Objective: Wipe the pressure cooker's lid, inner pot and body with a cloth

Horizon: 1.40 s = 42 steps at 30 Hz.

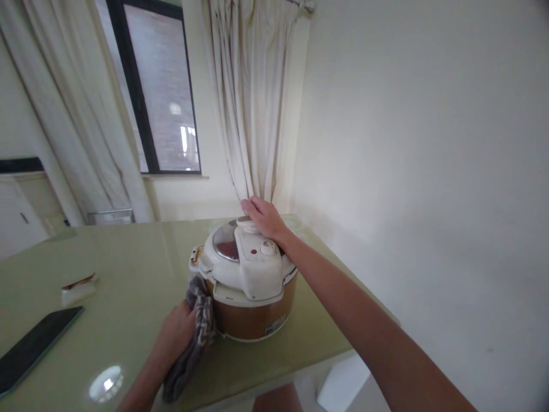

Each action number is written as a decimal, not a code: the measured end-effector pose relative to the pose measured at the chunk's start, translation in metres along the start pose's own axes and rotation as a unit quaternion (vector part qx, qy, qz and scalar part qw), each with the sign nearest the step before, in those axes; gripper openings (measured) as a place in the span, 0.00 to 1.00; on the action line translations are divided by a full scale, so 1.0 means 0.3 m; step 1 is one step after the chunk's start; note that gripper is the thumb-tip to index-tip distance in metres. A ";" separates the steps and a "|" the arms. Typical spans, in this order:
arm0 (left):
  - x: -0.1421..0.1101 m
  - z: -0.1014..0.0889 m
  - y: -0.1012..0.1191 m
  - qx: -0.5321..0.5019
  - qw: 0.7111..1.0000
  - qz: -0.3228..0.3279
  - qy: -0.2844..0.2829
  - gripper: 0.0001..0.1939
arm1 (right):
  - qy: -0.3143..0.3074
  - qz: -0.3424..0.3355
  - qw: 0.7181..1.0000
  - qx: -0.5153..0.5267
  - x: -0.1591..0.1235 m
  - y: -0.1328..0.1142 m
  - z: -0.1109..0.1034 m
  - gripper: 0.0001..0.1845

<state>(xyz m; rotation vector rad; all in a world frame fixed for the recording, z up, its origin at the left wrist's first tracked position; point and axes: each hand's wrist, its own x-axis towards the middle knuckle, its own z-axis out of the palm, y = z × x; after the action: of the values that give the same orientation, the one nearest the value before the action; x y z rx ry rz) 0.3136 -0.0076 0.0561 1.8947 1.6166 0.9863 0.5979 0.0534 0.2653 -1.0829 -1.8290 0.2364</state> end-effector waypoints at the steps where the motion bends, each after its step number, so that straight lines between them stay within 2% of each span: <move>1: -0.048 0.006 0.022 0.012 1.000 -0.018 -0.016 0.20 | 0.007 -0.008 1.000 0.001 0.000 0.000 -0.001 0.22; 4: -0.188 0.013 0.142 0.009 0.995 -0.046 -0.084 0.26 | 0.066 -0.057 0.996 0.002 -0.005 -0.007 -0.013 0.21; 7: -0.298 -0.031 0.288 -0.022 0.990 -0.034 -0.138 0.31 | 0.176 -0.106 0.978 0.029 -0.035 -0.029 -0.037 0.20; 9: -0.339 -0.099 0.373 -0.025 0.992 -0.012 -0.126 0.31 | 0.244 -0.111 0.961 0.067 -0.079 -0.051 -0.060 0.20; 11: -0.346 -0.190 0.443 -0.047 0.995 0.018 -0.090 0.31 | 0.277 -0.107 0.950 0.092 -0.135 -0.079 -0.086 0.21; 13: -0.319 -0.286 0.509 -0.076 0.996 0.038 -0.020 0.30 | 0.278 -0.110 0.950 0.094 -0.192 -0.114 -0.114 0.20; 15: -0.258 -0.362 0.582 -0.088 0.990 0.058 0.094 0.29 | 0.276 -0.119 0.950 0.085 -0.233 -0.160 -0.141 0.19; 17: -0.167 -0.398 0.660 -0.082 0.964 0.093 0.235 0.27 | 0.279 -0.132 0.949 0.068 -0.251 -0.219 -0.163 0.15; 19: -0.055 -0.383 0.727 -0.068 0.928 0.141 0.339 0.25 | 0.268 -0.159 0.950 0.032 -0.247 -0.286 -0.179 0.13; 20: 0.004 -0.359 0.751 -0.055 0.919 0.165 0.354 0.26 | 0.243 -0.175 0.954 0.001 -0.239 -0.317 -0.183 0.14; 21: 0.061 -0.329 0.764 -0.041 0.918 0.188 0.346 0.28 | 0.204 -0.191 0.959 -0.042 -0.229 -0.344 -0.182 0.16; 22: 0.115 -0.295 0.767 -0.027 0.930 0.218 0.293 0.29 | 0.152 -0.204 0.963 -0.091 -0.218 -0.362 -0.176 0.19; 24: 0.201 -0.238 0.744 -0.028 0.954 0.263 0.145 0.20 | 0.024 -0.205 0.960 -0.188 -0.197 -0.373 -0.147 0.24; 25: 0.232 -0.222 0.720 -0.036 0.957 0.269 0.104 0.19 | -0.036 -0.193 0.954 -0.227 -0.188 -0.366 -0.124 0.26; 26: 0.254 -0.217 0.690 -0.057 0.960 0.265 0.071 0.22 | -0.085 -0.182 0.945 -0.257 -0.179 -0.353 -0.097 0.29; 27: 0.268 -0.222 0.656 -0.100 0.962 0.249 0.041 0.30 | -0.121 -0.175 0.935 -0.284 -0.169 -0.337 -0.068 0.34; 29: 0.278 -0.253 0.583 -0.224 0.955 0.197 -0.008 0.43 | -0.155 -0.176 0.913 -0.333 -0.143 -0.312 -0.011 0.44; 31: 0.271 -0.277 0.508 -0.340 0.929 0.142 -0.009 0.43 | -0.166 -0.184 0.894 -0.374 -0.099 -0.305 0.036 0.54; 33: 0.250 -0.257 0.429 -0.378 0.917 0.109 0.057 0.37 | -0.203 -0.160 0.884 -0.389 -0.036 -0.309 0.069 0.57; 34: 0.233 -0.224 0.386 -0.372 0.917 0.097 0.106 0.37 | -0.233 -0.138 0.882 -0.385 -0.001 -0.310 0.082 0.57; 35: 0.210 -0.176 0.341 -0.360 0.921 0.083 0.126 0.38 | -0.265 -0.115 0.881 -0.374 0.035 -0.307 0.093 0.56; 37: 0.150 -0.045 0.244 -0.380 0.914 0.037 0.135 0.42 | -0.315 -0.083 0.881 -0.344 0.103 -0.284 0.113 0.55; 39: 0.080 0.100 0.149 -0.397 0.909 0.031 0.121 0.47 | -0.326 -0.071 0.888 -0.317 0.163 -0.238 0.131 0.53; 40: 0.048 0.164 0.107 -0.388 0.914 0.050 0.111 0.49 | -0.324 -0.069 0.894 -0.301 0.192 -0.207 0.140 0.50; 41: 0.019 0.218 0.071 -0.366 0.925 0.069 0.080 0.50 | -0.324 -0.065 0.901 -0.281 0.219 -0.174 0.147 0.46; 42: -0.004 0.258 0.043 -0.347 0.932 0.072 0.074 0.51 | -0.324 -0.063 0.910 -0.252 0.245 -0.139 0.153 0.41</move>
<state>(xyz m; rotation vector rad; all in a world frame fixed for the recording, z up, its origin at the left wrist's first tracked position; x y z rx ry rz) 0.3807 -0.0034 0.0159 1.4747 0.9957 1.5438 0.5264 0.0976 0.3122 -1.3287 -2.6497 0.0379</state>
